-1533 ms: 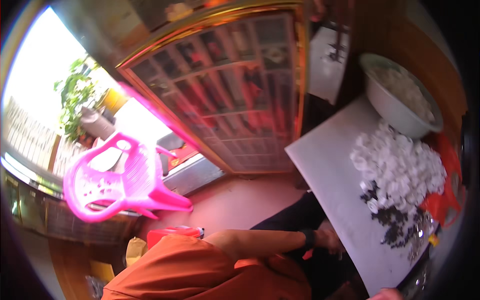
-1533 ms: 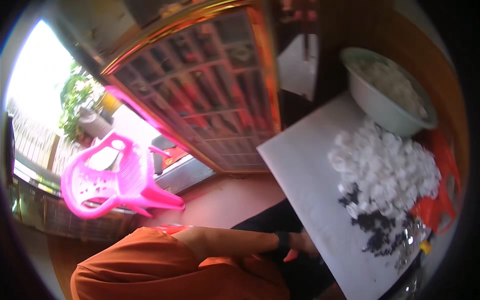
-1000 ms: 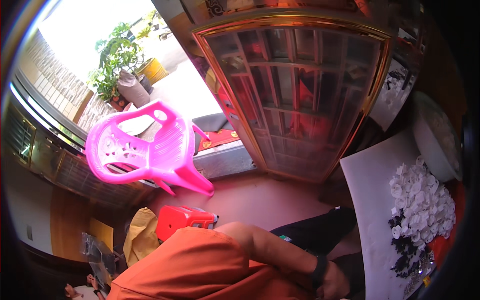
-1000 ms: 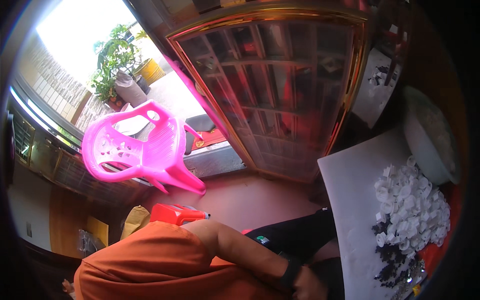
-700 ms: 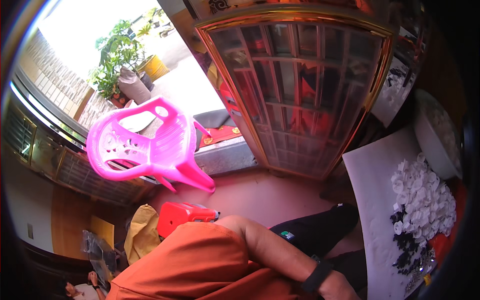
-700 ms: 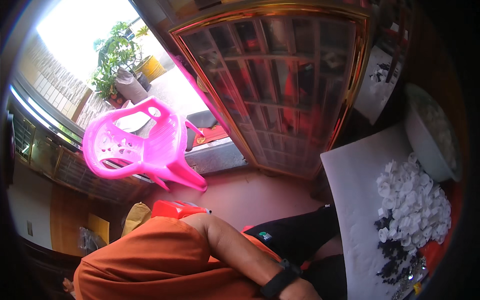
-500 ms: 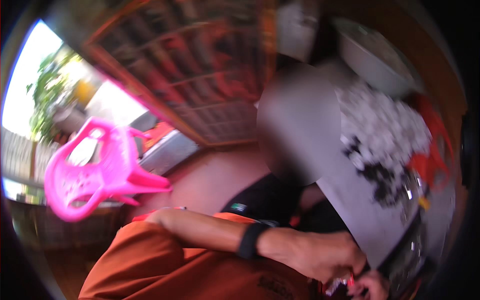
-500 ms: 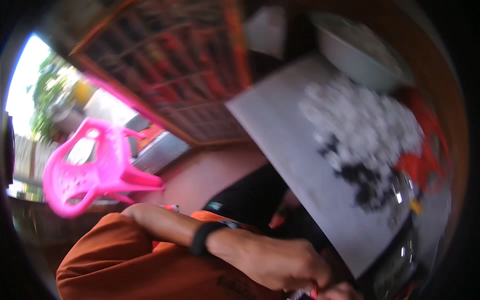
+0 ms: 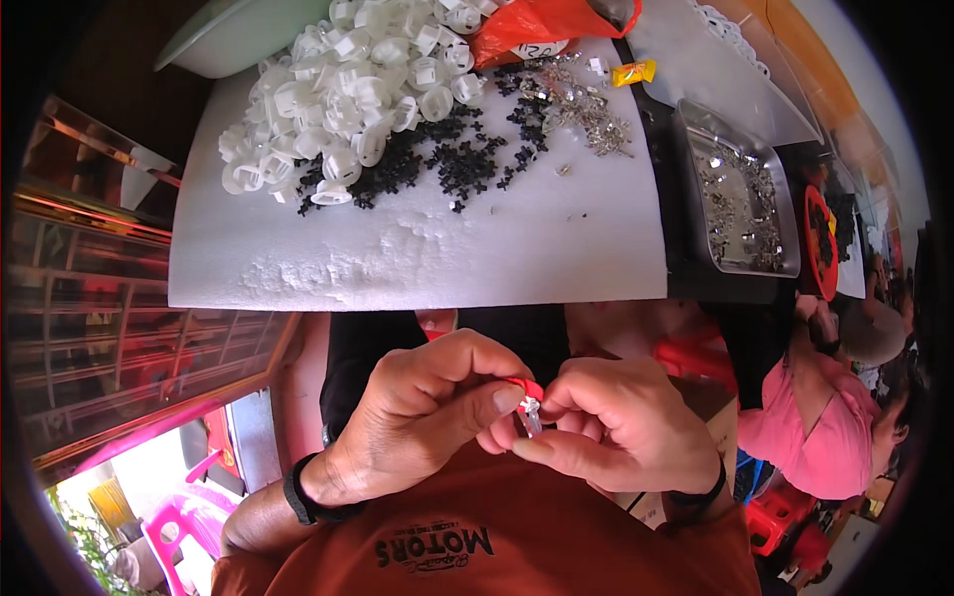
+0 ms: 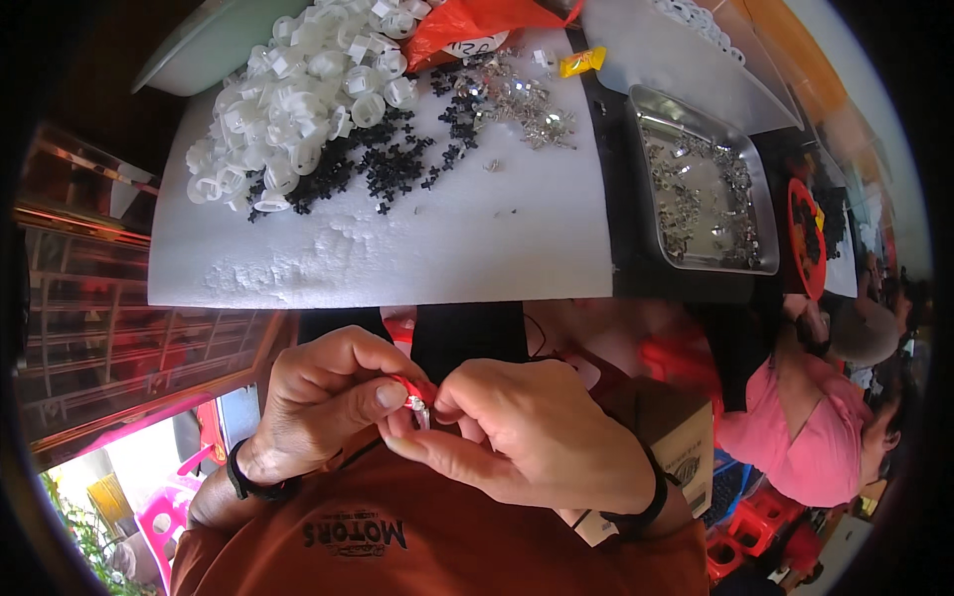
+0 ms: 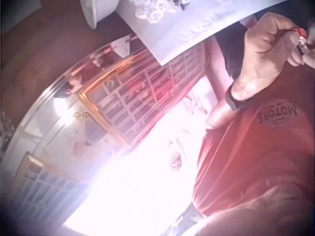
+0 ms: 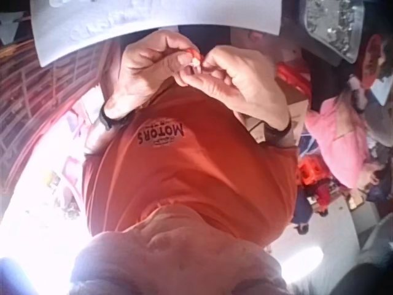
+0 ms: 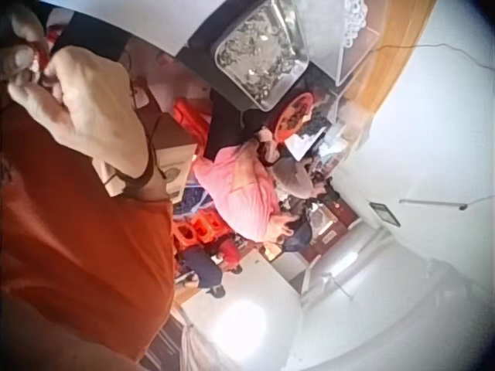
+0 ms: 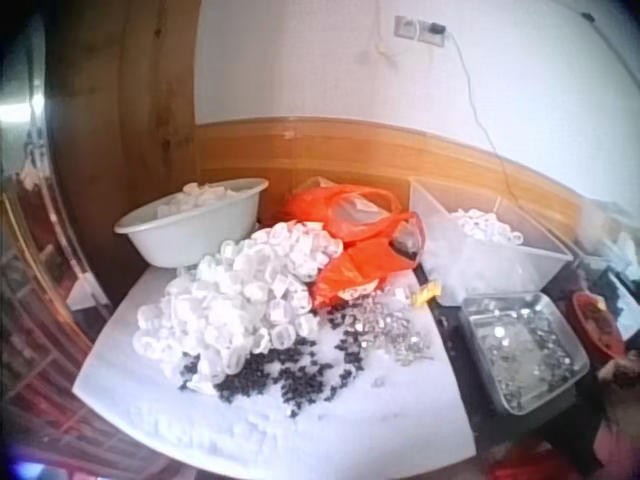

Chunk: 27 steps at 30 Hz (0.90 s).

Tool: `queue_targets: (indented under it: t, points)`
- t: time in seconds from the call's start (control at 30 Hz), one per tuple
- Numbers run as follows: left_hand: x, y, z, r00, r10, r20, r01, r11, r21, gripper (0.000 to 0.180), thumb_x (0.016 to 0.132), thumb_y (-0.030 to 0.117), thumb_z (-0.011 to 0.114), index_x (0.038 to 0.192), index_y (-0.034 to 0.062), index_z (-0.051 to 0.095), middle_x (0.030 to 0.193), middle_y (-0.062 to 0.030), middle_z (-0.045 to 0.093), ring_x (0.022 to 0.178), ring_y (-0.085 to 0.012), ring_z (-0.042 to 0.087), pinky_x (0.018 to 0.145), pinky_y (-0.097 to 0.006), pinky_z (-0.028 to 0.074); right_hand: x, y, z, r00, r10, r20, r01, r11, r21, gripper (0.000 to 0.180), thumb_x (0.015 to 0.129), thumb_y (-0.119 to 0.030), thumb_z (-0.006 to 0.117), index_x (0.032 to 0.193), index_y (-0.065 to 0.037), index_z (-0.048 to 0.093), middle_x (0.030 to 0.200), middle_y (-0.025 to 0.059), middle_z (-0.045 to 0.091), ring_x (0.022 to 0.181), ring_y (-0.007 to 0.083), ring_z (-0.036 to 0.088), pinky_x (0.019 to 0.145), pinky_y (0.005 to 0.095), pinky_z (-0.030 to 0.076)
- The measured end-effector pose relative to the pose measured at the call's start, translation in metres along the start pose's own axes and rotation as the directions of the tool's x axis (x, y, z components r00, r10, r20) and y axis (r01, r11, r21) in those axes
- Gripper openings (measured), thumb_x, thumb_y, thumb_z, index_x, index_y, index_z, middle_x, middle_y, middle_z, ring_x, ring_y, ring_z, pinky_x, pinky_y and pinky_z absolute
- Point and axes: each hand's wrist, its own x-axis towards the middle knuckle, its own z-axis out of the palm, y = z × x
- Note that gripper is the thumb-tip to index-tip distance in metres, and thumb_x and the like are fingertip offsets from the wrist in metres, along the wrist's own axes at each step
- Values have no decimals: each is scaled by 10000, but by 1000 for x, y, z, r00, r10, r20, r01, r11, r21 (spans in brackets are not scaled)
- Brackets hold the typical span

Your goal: The person picks up a white plastic base and a small black component, pressing the component into the center of the base. They then insert a small metal pin into the side of the white plastic base.

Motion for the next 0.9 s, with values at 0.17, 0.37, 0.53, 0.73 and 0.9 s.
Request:
queue_targets:
  t: [0.17,0.37,0.53,0.73,0.9]
  points:
    - [8,-14,-1,996,93,-9,-91,986,142,122,938,17,527,1020,-50,585,861,-90,649,709,-92,624,650,-229,543,-3,19,3,990,-123,-75,117,990,-83,91,816,-10,629,761,-10,556,633,68,526,492,199,503,453,310,379]
    - [5,-20,-5,982,92,-163,-61,980,190,116,923,-4,538,1002,-19,622,849,-77,642,707,-83,613,628,-225,518,11,16,-2,979,110,173,-119,992,42,137,831,-47,631,722,-24,551,606,75,559,505,209,576,451,309,417]
    - [17,-31,1,914,404,34,-398,879,263,84,888,-40,530,964,-38,565,861,-101,568,723,-181,595,616,-289,493,-7,22,21,976,171,-138,-174,985,-8,90,831,-32,588,760,21,603,547,67,561,434,149,553,430,274,437]
    - [-1,-9,3,933,358,31,-357,934,-26,52,883,-28,500,887,-26,551,790,-76,509,694,-160,552,564,-277,456,0,-12,-2,993,16,116,-2,994,-113,131,912,-30,525,860,55,609,662,86,599,556,149,565,503,260,459]
    - [-19,27,11,854,517,59,-517,834,191,198,812,145,592,774,-48,618,686,-194,629,635,-318,628,565,-394,477,-17,-24,1,964,-264,-36,265,964,32,170,884,-34,512,775,65,597,631,126,606,514,175,555,476,280,464]
